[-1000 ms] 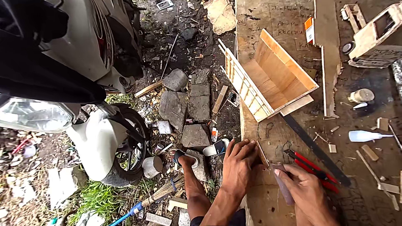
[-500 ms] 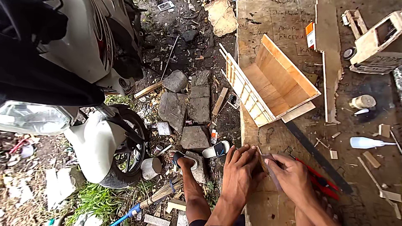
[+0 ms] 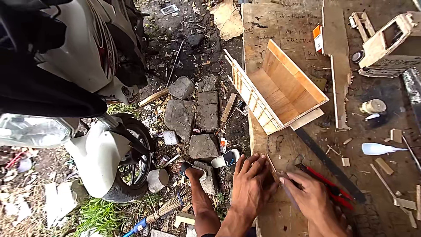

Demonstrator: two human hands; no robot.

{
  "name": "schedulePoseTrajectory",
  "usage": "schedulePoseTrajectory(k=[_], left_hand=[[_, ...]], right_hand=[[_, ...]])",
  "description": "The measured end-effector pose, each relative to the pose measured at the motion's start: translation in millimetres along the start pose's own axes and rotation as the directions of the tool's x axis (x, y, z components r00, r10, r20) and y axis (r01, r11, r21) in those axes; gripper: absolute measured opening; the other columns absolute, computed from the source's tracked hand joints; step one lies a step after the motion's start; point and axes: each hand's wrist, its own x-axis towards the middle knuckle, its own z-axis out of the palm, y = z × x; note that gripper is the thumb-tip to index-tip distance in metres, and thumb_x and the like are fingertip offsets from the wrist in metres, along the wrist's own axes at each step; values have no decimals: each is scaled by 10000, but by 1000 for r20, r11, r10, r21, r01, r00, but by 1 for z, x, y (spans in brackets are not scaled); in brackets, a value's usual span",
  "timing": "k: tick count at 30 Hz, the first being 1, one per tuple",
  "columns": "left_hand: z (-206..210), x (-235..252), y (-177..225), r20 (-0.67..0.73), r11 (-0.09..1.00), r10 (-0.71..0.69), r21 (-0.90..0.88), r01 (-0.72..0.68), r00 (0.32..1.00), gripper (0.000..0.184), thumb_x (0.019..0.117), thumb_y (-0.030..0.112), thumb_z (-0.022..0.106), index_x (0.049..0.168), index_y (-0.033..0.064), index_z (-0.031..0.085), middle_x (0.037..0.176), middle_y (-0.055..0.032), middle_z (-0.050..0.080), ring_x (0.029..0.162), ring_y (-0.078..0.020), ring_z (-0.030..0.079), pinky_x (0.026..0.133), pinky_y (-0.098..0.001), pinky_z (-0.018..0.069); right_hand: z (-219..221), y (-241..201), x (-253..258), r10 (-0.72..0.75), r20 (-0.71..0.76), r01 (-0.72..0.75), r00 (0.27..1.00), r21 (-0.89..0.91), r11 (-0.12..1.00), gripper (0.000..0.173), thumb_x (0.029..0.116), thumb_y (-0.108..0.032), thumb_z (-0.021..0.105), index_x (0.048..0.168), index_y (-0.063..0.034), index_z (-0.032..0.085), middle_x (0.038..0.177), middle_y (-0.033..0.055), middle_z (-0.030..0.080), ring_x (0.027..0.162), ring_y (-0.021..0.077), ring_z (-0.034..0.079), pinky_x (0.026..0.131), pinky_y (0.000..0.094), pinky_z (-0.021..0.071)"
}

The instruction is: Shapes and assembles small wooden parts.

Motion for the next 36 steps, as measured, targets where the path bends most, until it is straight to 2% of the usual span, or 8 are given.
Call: schedulePoseTrajectory(k=[2,6,9,12,16,19,22,36], left_hand=[[0,0,0,-1,1000,-3,-14,3,1000,447,885,541,721,1184,217,791,1343,53,690,1318,-174,592,1175,-497,391],[0,-1,1,-7,1000,-5,-16,5,1000,447,872,546,728,1164,216,797,1323,52,701,1301,-171,604,1169,-510,392],[-1,2,2,-7,1000,-7,-10,7,1000,441,874,553,722,1159,225,799,1335,61,695,1314,-171,595,1179,-518,377],[-2,1,3,-9,999,-15,-40,14,1000,431,875,529,734,1145,201,803,1334,45,697,1319,-186,594,1185,-520,371],[-1,0,2,-8,1000,0,-19,0,1000,454,876,538,723,1180,209,793,1331,54,698,1317,-185,596,1180,-524,374],[-1,2,3,-14,1000,-5,-5,5,1000,465,869,555,723,1177,213,792,1338,58,694,1323,-184,592,1182,-535,369],[0,0,3,-12,1000,-11,-24,11,1000,459,874,537,728,1186,205,790,1349,54,688,1333,-182,584,1195,-526,355],[-2,-1,2,-1,1000,-13,-16,13,1000,490,868,553,717,1217,214,778,1349,60,688,1335,-171,581,1194,-528,351]], right_hand=[[3,-3,1,-20,-34,20,999,2,1000,190,888,-187,669,926,-69,813,874,48,744,792,100,702,714,252,586],[15,-22,42,11,17,-10,1000,-20,1000,159,932,-158,689,967,-61,810,928,80,756,838,179,724,782,373,602],[7,-9,21,-15,5,15,1000,-53,998,191,911,-197,678,935,-58,808,888,75,748,797,183,717,730,384,604],[5,-6,3,-41,-48,40,998,-31,999,197,884,-175,672,938,-52,815,884,77,748,793,150,714,722,310,600],[19,-27,46,-14,-17,13,1000,-46,999,155,924,-137,689,981,-63,813,923,83,751,833,189,722,769,379,603],[11,-16,27,-21,-3,20,1000,-85,996,174,922,-159,676,958,-52,808,909,92,746,820,205,723,749,401,609],[10,-9,6,-63,-86,55,994,-87,995,181,864,-149,674,926,-59,818,862,78,745,774,179,716,703,347,599],[21,-23,45,-14,-26,12,1000,-46,999,168,924,-135,685,994,-41,807,935,99,749,844,205,726,775,396,606]])
